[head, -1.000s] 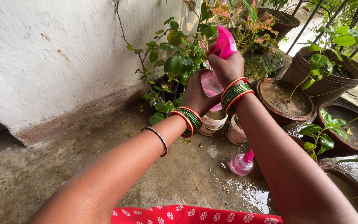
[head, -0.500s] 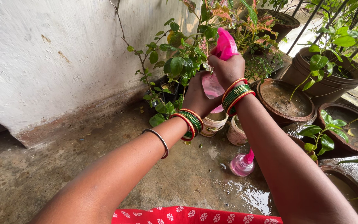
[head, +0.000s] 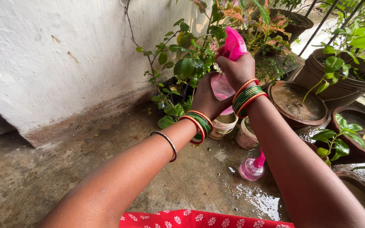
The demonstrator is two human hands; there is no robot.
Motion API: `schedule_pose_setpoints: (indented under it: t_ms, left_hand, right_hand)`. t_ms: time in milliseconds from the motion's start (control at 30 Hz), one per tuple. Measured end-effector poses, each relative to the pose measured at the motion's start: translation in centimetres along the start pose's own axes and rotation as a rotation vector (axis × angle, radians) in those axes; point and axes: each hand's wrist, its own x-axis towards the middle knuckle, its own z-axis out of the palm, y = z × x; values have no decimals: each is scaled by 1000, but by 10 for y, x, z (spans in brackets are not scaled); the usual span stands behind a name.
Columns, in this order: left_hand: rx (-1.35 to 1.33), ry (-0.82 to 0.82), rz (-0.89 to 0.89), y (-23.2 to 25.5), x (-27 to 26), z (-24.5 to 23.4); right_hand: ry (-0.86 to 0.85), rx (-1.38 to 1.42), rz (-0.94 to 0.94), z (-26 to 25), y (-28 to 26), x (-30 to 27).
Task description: The person waters potted plants by hand using a spray bottle.
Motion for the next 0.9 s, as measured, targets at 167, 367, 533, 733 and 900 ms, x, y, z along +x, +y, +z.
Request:
schedule_pose_setpoints:
  t_ms: [167, 367, 533, 733, 900]
  left_hand:
    - [-9, -36, -53, 3, -1, -12]
    - [36, -8, -12, 4, 0, -15]
    - [84, 1, 75, -1, 7, -20]
    - [82, 20, 146, -5, 9, -19]
    - [67, -19, 49, 2, 7, -17]
  right_hand:
    - [-40, 114, -47, 7, -5, 1]
    - [2, -53, 35, 12, -14, -1]
    - [-19, 227, -143, 14, -11, 3]
    - [71, 238, -164, 14, -6, 0]
    - [129, 185, -84, 11, -2, 1]
